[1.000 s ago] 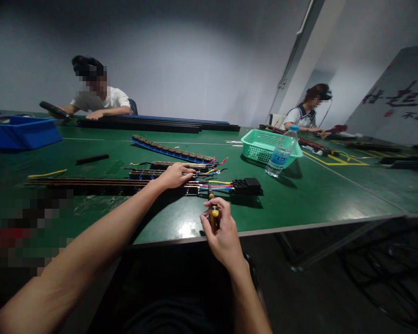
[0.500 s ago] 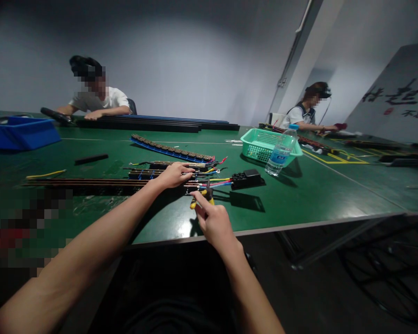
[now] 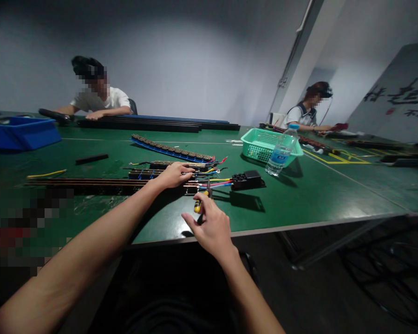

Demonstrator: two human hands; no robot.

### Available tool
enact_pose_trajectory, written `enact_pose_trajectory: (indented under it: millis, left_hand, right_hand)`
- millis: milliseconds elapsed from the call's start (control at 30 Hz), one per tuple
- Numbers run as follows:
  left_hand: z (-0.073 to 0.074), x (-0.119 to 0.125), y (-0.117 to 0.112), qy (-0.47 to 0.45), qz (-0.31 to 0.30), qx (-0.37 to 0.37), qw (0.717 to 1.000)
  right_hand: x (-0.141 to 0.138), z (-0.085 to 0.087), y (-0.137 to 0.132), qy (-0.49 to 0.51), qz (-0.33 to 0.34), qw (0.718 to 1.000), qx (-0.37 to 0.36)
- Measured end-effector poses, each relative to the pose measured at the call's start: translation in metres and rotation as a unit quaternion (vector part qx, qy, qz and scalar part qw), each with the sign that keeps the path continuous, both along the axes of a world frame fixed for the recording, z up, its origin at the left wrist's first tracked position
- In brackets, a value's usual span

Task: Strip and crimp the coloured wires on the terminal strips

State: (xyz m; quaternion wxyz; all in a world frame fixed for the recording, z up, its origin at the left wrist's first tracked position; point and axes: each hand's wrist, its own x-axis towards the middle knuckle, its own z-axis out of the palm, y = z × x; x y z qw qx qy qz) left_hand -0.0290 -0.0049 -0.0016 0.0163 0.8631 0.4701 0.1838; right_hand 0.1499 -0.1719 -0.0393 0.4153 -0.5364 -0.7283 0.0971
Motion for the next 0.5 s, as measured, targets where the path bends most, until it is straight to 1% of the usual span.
enact_pose_trajectory:
  millis: [67, 100, 200, 267, 300, 400, 433, 500]
  left_hand:
    - [0.0, 0.0, 0.0, 0.015, 0.002, 0.005, 1.0]
    - [0.001, 0.001, 0.0, 0.022, 0.006, 0.005, 1.0]
    - [0.002, 0.001, -0.001, 0.025, 0.016, -0.001, 1.0]
    - [0.003, 0.001, -0.002, 0.018, 0.013, -0.003, 1.0]
    - [0.003, 0.001, -0.002, 0.013, 0.01, -0.003, 1.0]
    - [0.003, 0.001, -0.004, 0.004, 0.007, -0.002, 1.0]
    - [0.003, 0.001, -0.004, 0.003, 0.007, 0.0, 1.0]
    - [0.002, 0.001, -0.003, 0.004, 0.007, 0.006, 1.0]
  right_hand:
    - [-0.005, 0.0, 0.001, 0.076, -0.008, 0.997, 0.013]
    - [-0.007, 0.0, 0.002, 0.107, -0.001, 0.994, 0.011]
    - [-0.01, 0.002, 0.01, 0.168, 0.031, 0.985, -0.018]
    - [-0.011, 0.003, 0.015, 0.244, 0.043, 0.968, -0.037]
    - [-0.011, 0.004, 0.018, 0.302, 0.049, 0.951, -0.046]
    - [-0.01, 0.006, 0.021, 0.469, 0.087, 0.876, -0.078]
    - [-0.009, 0.006, 0.021, 0.505, 0.1, 0.852, -0.088]
    - [-0.008, 0.007, 0.022, 0.558, 0.118, 0.815, -0.103]
